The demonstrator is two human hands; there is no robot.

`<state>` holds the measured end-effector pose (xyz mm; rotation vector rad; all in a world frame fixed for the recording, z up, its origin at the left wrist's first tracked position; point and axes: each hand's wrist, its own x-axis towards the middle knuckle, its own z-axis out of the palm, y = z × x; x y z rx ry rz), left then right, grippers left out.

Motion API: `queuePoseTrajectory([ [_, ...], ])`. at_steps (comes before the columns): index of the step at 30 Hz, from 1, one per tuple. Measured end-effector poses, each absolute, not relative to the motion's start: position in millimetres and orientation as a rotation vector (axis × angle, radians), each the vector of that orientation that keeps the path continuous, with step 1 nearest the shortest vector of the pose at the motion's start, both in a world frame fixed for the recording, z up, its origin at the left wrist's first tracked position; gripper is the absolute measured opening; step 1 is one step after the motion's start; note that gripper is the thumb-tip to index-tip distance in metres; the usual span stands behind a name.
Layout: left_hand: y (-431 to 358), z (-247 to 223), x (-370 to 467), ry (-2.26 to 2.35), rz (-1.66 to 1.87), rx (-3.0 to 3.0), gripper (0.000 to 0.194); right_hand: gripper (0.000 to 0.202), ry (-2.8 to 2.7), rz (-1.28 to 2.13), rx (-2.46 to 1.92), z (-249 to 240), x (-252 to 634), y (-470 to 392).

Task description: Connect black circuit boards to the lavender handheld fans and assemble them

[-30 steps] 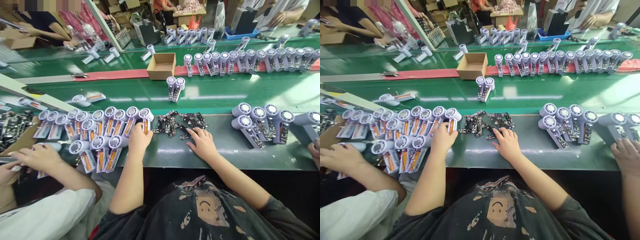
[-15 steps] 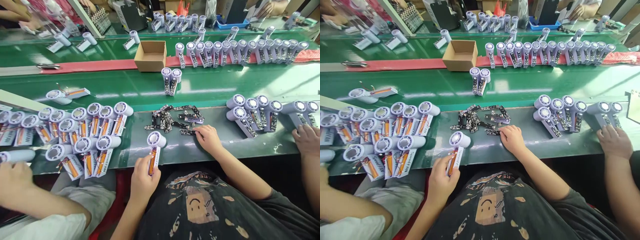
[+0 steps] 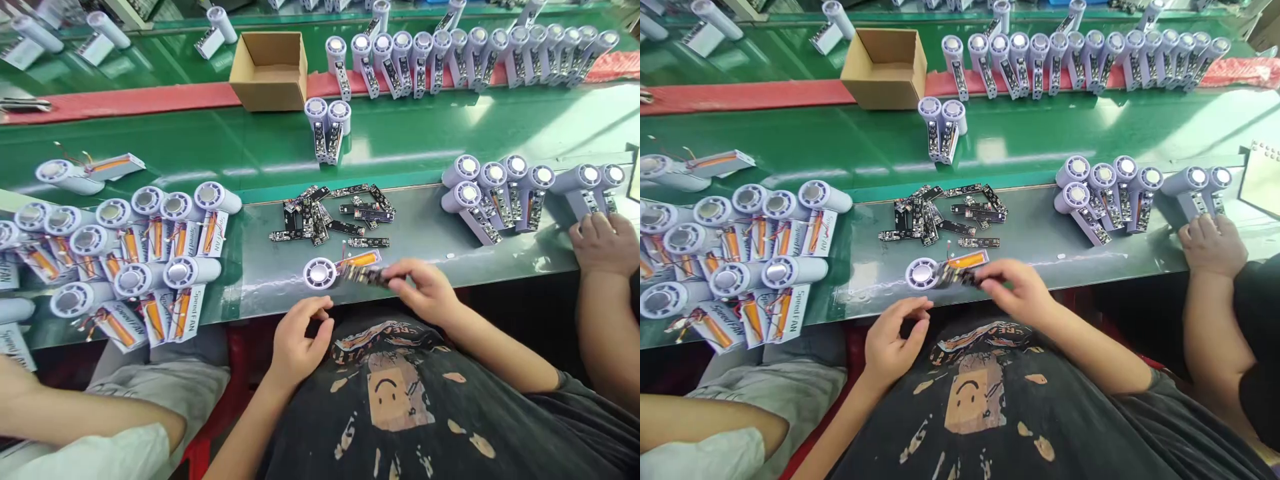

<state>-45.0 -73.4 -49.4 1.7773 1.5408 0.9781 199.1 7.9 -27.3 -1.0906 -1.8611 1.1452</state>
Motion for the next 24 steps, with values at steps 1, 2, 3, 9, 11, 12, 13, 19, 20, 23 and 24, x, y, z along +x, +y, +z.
queuePoseTrajectory([
  [1, -74.7, -48.7, -46.2, 1.504, 1.005, 1.754, 0.038, 0.016, -1.996, 1.168, -0.961, -24.6, 196.0, 0.9],
  [2, -75.7, -48.6, -45.6, 1.447, 1.012, 1.707, 0.048, 0.014, -2.098, 1.188, -0.848, -23.2, 192.2, -5.0],
  [3, -76.4, -49.0, -43.4, 1.383, 1.008, 1.632, 0.055, 0.014, -2.163, 1.206, -0.763, -23.2, 188.1, -9.5],
  [9, -70.8, -51.1, -20.7, 1.157, 1.297, 0.999, 0.023, 0.025, -2.273, 1.283, -0.563, -34.0, 176.1, 4.6],
  [11, -65.7, -47.5, -20.2, 1.149, 1.414, 0.911, 0.024, 0.027, -2.277, 1.091, -0.732, -36.9, 172.5, 22.9],
  [12, -62.7, -44.8, -21.6, 1.174, 1.414, 0.932, 0.023, 0.026, -2.286, 0.942, -0.894, -38.2, 169.0, 32.4],
  [13, -59.6, -41.9, -23.5, 1.226, 1.364, 1.019, 0.022, 0.024, -2.315, 0.8, -1.064, -39.2, 164.4, 41.0],
  [19, -45.2, -29.8, -32.6, 1.86, 0.543, 2.088, 0.027, 0.018, -2.492, 0.708, -1.284, -37.9, 146.2, 55.0],
  [20, -44.6, -29.8, -33.4, 1.935, 0.426, 2.177, 0.029, 0.018, -2.465, 0.732, -1.267, -37.0, 148.4, 51.9],
  [23, -44.6, -32.4, -35.0, 2.032, 0.249, 2.268, 0.03, 0.016, -2.384, 0.792, -1.198, -36.6, 158.3, 40.3],
  [24, -44.5, -33.9, -34.7, 2.016, 0.288, 2.27, 0.029, 0.015, -2.368, 0.811, -1.176, -37.6, 160.7, 36.8],
])
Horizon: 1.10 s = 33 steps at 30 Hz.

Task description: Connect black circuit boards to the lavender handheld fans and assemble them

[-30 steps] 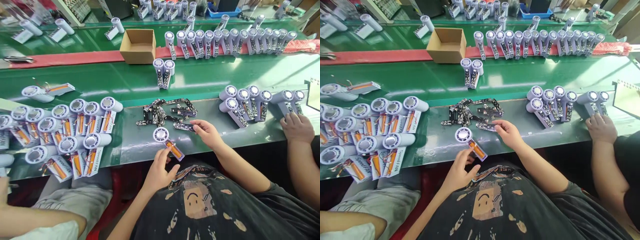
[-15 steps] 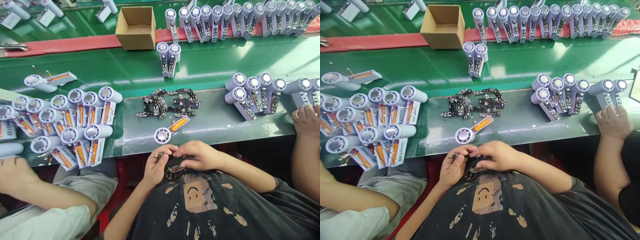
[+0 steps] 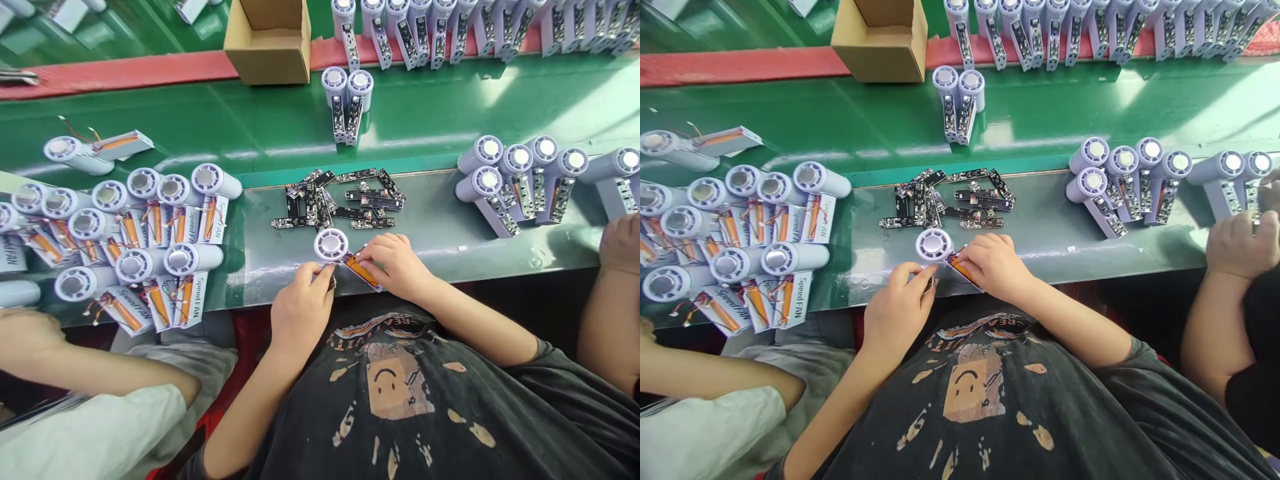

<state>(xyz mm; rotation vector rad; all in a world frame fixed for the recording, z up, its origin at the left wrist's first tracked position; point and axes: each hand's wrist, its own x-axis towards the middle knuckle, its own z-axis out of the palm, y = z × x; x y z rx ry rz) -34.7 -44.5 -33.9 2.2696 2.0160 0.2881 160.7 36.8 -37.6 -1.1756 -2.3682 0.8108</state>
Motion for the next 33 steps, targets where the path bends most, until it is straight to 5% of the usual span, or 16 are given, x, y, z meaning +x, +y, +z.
queuePoseTrajectory([
  [6, -34.2, -45.6, -23.4, 1.689, 0.95, 2.025, 0.015, 0.007, -2.194, 0.935, -1.064, -54.0, 153.9, 27.2],
  [13, -24.8, -58.0, -19.8, 1.632, 1.216, 1.886, 0.007, 0.006, -1.842, 1.273, -1.043, -64.3, 147.4, 25.5],
  [33, -13.7, -59.8, -18.6, 1.587, 1.117, 1.232, 0.007, 0.01, -1.918, 0.978, -0.772, -72.7, 145.2, 24.9],
])
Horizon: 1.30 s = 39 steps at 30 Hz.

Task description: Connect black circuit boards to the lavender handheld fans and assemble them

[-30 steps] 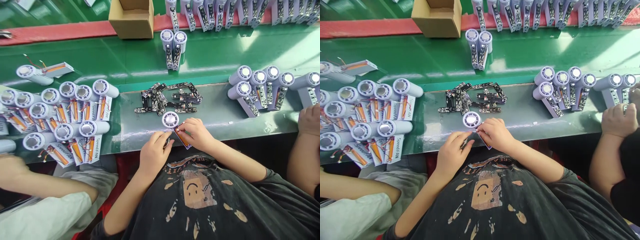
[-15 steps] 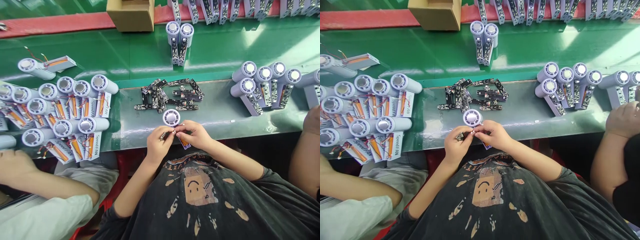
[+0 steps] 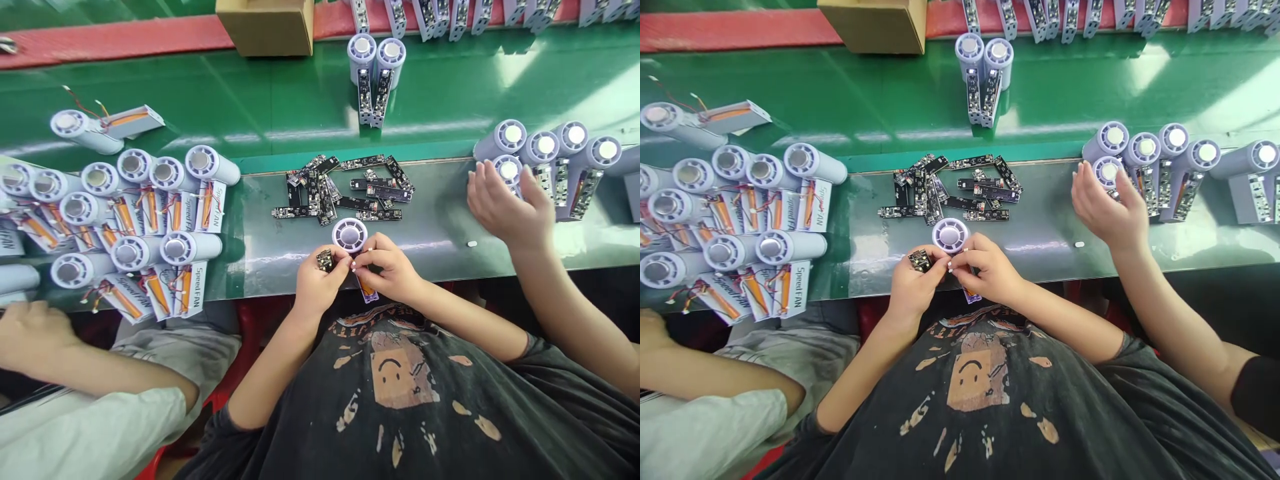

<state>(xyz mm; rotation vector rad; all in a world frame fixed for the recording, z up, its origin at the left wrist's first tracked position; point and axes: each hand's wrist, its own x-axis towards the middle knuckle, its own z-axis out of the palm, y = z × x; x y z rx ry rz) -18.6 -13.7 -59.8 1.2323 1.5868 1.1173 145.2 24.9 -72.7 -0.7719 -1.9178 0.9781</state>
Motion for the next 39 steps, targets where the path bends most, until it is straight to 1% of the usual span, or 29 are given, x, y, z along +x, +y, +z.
queuePoseTrajectory([
  [3, -21.5, -57.0, -21.6, 1.521, 1.076, 1.25, 0.008, 0.011, -1.937, 0.945, -0.859, -75.3, 143.6, 23.5],
  [6, -28.7, -56.7, -22.4, 1.571, 1.093, 1.275, 0.008, 0.013, -1.98, 0.89, -0.923, -76.4, 139.9, 21.6],
  [10, -30.7, -63.4, -20.2, 1.549, 1.108, 1.083, 0.016, 0.011, -1.973, 0.9, -0.93, -74.8, 134.0, 21.5],
  [14, -31.7, -64.5, -22.1, 1.479, 1.116, 0.936, 0.018, 0.009, -1.943, 0.939, -0.993, -72.0, 131.4, 22.7],
  [18, -35.3, -54.5, -36.9, 1.359, 1.238, 0.803, 0.033, 0.01, -1.948, 0.99, -1.034, -69.5, 131.6, 22.3],
  [19, -35.9, -53.4, -41.8, 1.359, 1.272, 0.813, 0.035, 0.011, -1.946, 0.995, -1.029, -69.1, 131.8, 22.1],
  [20, -36.2, -53.9, -46.5, 1.378, 1.312, 0.84, 0.033, 0.011, -1.942, 0.997, -1.024, -68.9, 132.1, 21.9],
  [23, -35.8, -64.6, -57.3, 1.519, 1.488, 0.957, 0.018, 0.011, -1.926, 0.998, -1.016, -69.5, 132.7, 21.6],
  [24, -35.6, -70.2, -59.9, 1.571, 1.545, 0.997, 0.017, 0.011, -1.919, 0.999, -1.014, -70.1, 132.8, 21.7],
  [28, -40.2, -88.6, -72.7, 1.698, 1.703, 1.207, 0.025, 0.012, -1.888, 0.989, -0.989, -72.6, 132.8, 21.8],
  [30, -46.3, -91.9, -84.6, 1.771, 1.719, 1.343, 0.04, 0.012, -1.887, 0.988, -0.975, -73.1, 132.7, 21.7],
  [31, -49.7, -92.0, -91.9, 1.848, 1.676, 1.428, 0.044, 0.012, -1.894, 0.991, -0.977, -73.1, 132.5, 21.6],
  [32, -53.0, -91.2, -99.6, 1.95, 1.577, 1.528, 0.043, 0.012, -1.905, 0.996, -0.985, -73.0, 132.3, 21.6],
  [35, -58.9, -85.7, -117.8, 2.251, 1.064, 1.822, 0.02, 0.012, -1.939, 1.001, -1.012, -72.3, 131.4, 21.4],
  [36, -58.9, -83.4, -120.5, 2.3, 0.923, 1.882, 0.017, 0.012, -1.944, 0.996, -1.011, -72.0, 131.0, 21.4],
  [37, -57.8, -81.1, -121.1, 2.318, 0.834, 1.926, 0.02, 0.012, -1.946, 0.989, -1.005, -71.9, 130.6, 21.3],
  [39, -53.1, -77.0, -117.3, 2.282, 0.76, 1.998, 0.032, 0.013, -1.948, 0.971, -0.998, -71.7, 130.1, 21.1],
])
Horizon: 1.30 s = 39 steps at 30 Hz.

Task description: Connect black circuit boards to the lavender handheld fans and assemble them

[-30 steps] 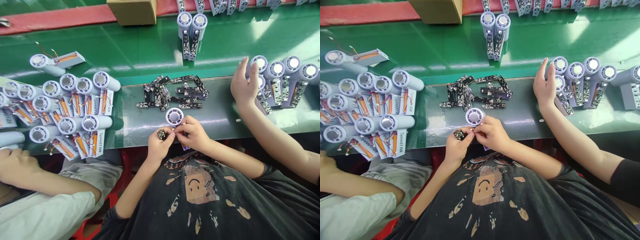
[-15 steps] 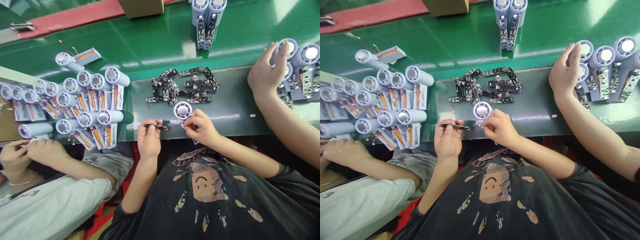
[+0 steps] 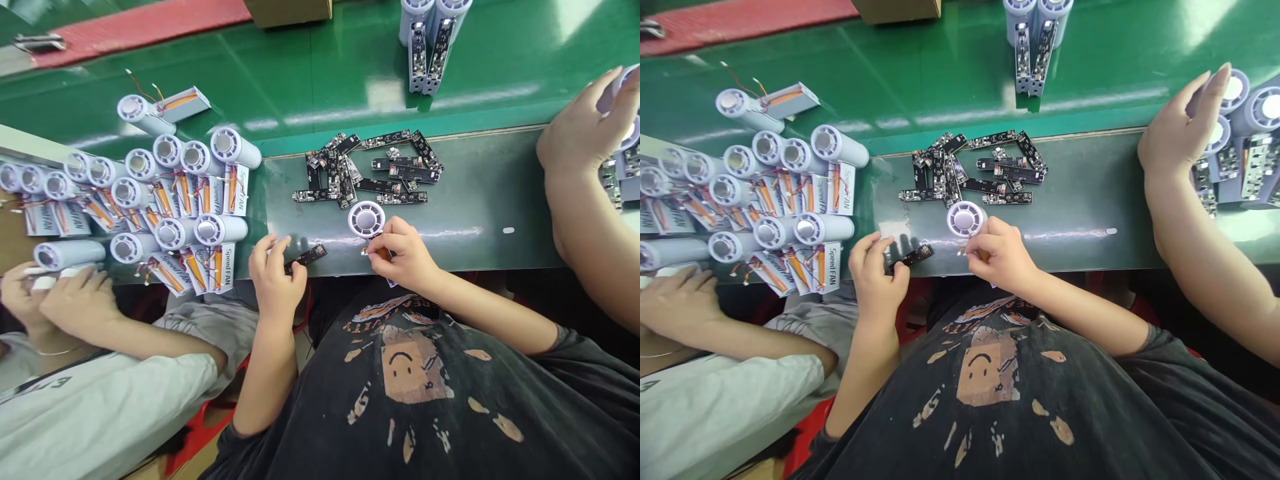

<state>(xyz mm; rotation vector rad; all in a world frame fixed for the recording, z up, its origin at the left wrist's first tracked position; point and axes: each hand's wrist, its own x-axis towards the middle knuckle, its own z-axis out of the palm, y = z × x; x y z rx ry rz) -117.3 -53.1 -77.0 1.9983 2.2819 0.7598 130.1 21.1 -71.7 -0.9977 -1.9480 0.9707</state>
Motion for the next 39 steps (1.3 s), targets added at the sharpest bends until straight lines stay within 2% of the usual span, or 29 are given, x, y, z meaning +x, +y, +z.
queuePoseTrajectory([
  [2, -47.1, -73.2, -110.4, 2.196, 0.684, 2.044, 0.036, 0.013, -1.961, 0.96, -1.018, -71.8, 130.1, 20.8],
  [6, -42.5, -62.9, -98.5, 2.103, 0.566, 1.983, 0.016, 0.009, -2.062, 0.93, -1.166, -72.7, 131.7, 19.9],
  [14, -53.1, -52.4, -46.1, 1.709, 0.793, 1.438, 0.018, 0.005, -2.145, 0.897, -1.25, -69.4, 131.1, 18.2],
  [19, -49.3, -59.1, -32.4, 1.734, 0.879, 1.366, 0.019, 0.007, -2.17, 0.854, -1.224, -63.4, 125.6, 16.0],
  [29, -49.0, -55.9, -29.5, 1.875, 0.816, 1.606, 0.016, 0.015, -2.252, 0.639, -1.279, -64.0, 118.8, 15.0],
  [39, -47.3, -54.8, -28.6, 1.881, 0.822, 1.692, 0.014, 0.02, -2.303, 0.646, -1.277, -61.5, 118.3, 16.5],
])
